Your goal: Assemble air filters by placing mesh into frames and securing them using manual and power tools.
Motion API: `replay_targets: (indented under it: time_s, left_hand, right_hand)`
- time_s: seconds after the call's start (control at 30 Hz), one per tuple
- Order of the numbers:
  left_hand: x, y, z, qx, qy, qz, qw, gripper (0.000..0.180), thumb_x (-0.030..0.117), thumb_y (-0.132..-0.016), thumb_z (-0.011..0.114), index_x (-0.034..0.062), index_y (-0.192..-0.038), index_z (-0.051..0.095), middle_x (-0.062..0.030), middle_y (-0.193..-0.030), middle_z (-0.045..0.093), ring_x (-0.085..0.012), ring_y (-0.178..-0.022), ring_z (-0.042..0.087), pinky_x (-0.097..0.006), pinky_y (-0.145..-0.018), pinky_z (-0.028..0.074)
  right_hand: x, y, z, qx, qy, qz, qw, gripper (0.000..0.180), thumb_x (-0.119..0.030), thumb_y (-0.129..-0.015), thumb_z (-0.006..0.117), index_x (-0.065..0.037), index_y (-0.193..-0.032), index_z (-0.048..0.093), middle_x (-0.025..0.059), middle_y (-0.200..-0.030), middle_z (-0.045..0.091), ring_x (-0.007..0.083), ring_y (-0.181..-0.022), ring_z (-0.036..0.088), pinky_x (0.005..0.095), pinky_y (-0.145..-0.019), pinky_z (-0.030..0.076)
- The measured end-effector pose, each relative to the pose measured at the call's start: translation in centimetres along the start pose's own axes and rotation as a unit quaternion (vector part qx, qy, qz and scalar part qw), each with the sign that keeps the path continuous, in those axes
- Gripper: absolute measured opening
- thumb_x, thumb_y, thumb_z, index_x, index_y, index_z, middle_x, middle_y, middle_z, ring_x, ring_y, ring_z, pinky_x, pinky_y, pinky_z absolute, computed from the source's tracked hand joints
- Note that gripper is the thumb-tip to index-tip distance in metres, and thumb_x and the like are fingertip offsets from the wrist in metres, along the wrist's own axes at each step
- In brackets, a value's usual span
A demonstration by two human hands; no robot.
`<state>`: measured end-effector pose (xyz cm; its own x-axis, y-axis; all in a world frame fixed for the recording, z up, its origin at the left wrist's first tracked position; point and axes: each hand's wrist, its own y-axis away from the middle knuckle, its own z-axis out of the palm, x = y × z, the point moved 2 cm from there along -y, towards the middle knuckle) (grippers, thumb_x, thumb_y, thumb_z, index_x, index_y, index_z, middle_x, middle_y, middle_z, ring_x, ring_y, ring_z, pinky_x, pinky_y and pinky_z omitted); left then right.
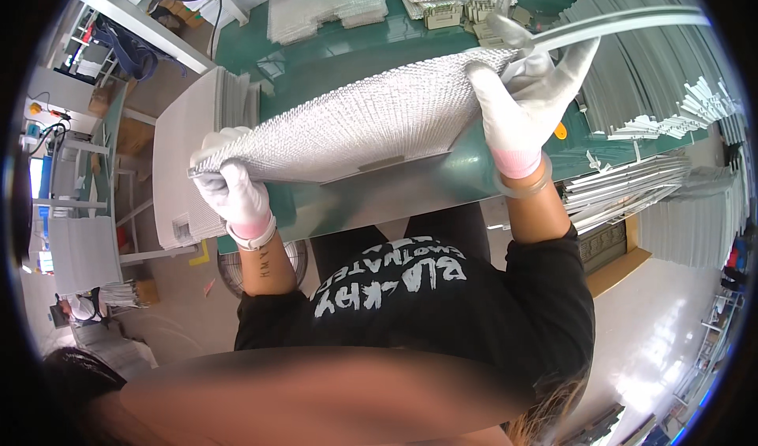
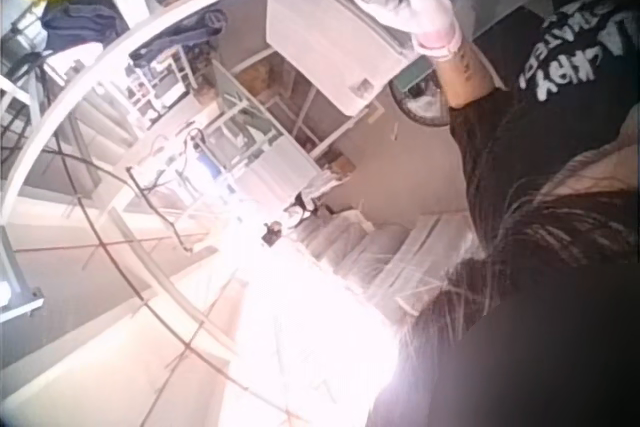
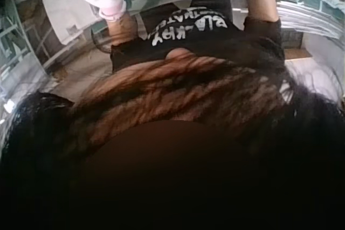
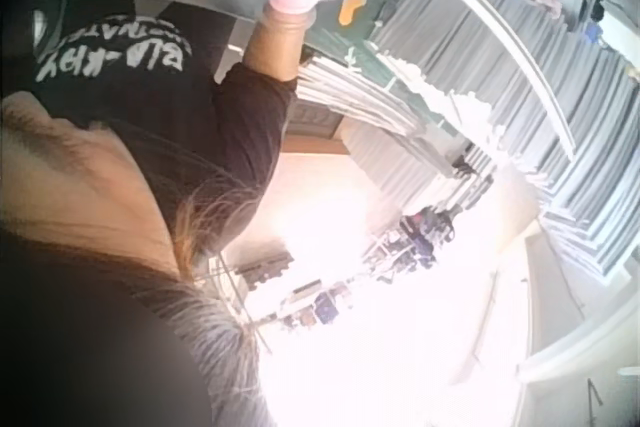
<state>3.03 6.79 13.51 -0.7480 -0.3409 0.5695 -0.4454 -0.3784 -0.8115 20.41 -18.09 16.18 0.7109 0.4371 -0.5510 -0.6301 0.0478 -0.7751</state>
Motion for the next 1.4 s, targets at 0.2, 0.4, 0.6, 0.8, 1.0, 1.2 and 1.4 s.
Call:
replay_targets:
  time_s: [0.2,0.4,0.6,0.8,1.0,1.2,1.4]
  left_hand:
    - [-0.1,-0.2,-0.3,0.014,-0.012,-0.034,0.999,0.015,0.010,-0.096,0.059,0.0032,-0.108,0.052,-0.0111,-0.105,0.061,-0.0176,-0.097,0.056,-0.033,-0.091,0.044]
    - [-0.5,-0.2,0.7,0.118,0.016,-0.093,0.988,0.016,-0.004,-0.087,0.058,0.0031,-0.100,0.052,-0.0085,-0.095,0.057,-0.0137,-0.085,0.054,-0.026,-0.079,0.043]
    - [0.2,-0.6,-0.1,0.064,-0.006,-0.072,0.995,0.017,-0.004,-0.085,0.061,0.0028,-0.100,0.055,-0.0066,-0.097,0.058,-0.0090,-0.082,0.052,-0.021,-0.073,0.042]
    - [2.2,-2.0,-1.6,-0.085,-0.080,-0.137,0.984,0.016,-0.004,-0.084,0.064,0.0011,-0.097,0.056,-0.0048,-0.092,0.057,-0.0089,-0.079,0.053,-0.022,-0.067,0.042]
    - [2.1,-1.5,0.7,0.080,-0.077,0.041,0.993,0.043,0.013,-0.084,0.076,0.0047,-0.117,0.050,-0.0082,-0.105,0.056,-0.0137,-0.086,0.057,-0.027,-0.077,0.046]
    - [1.6,-1.4,0.0,0.196,-0.150,0.069,0.967,0.064,-0.005,-0.070,0.081,0.0046,-0.124,0.048,-0.0114,-0.121,0.055,-0.0122,-0.085,0.055,-0.024,-0.075,0.048]
    - [1.2,-1.5,0.4,0.223,-0.311,0.046,0.923,0.044,0.005,-0.080,0.076,-0.0022,-0.121,0.062,-0.0069,-0.105,0.066,-0.0087,-0.069,0.053,-0.022,-0.065,0.047]
  right_hand:
    - [-0.5,-4.5,-1.9,-0.216,0.068,0.037,0.973,0.081,-0.001,-0.083,0.073,-0.009,-0.152,0.032,0.0126,-0.104,0.070,0.0147,-0.087,0.066,0.0259,-0.073,0.052]
    - [-4.5,-9.9,-0.6,-0.577,0.256,-0.117,0.767,0.047,-0.001,-0.080,0.068,-0.007,-0.126,0.064,0.0120,-0.092,0.068,0.0253,-0.077,0.065,0.0324,-0.070,0.052]
    - [-6.1,-8.9,6.2,-0.671,0.209,-0.217,0.677,0.061,-0.001,-0.080,0.060,-0.007,-0.140,0.052,0.0104,-0.070,0.054,0.0286,-0.064,0.056,0.0391,-0.061,0.047]
    - [-5.2,-7.9,9.1,-0.659,0.177,-0.222,0.696,0.046,-0.007,-0.085,0.058,-0.013,-0.131,0.061,0.0124,-0.085,0.065,0.0293,-0.076,0.064,0.0381,-0.072,0.052]
    - [-4.6,-7.1,9.5,-0.663,0.120,-0.268,0.688,0.065,-0.001,-0.074,0.060,-0.006,-0.138,0.052,0.0102,-0.068,0.050,0.0284,-0.060,0.055,0.0389,-0.058,0.047]
    - [-4.7,-7.3,9.9,-0.681,0.182,-0.159,0.691,0.058,-0.003,-0.083,0.058,-0.019,-0.139,0.055,0.0141,-0.083,0.061,0.0315,-0.077,0.060,0.0400,-0.075,0.049]
    - [-4.5,-7.2,10.6,-0.671,0.182,-0.125,0.708,0.058,-0.002,-0.083,0.059,-0.018,-0.139,0.054,0.0149,-0.092,0.065,0.0329,-0.083,0.061,0.0409,-0.080,0.050]
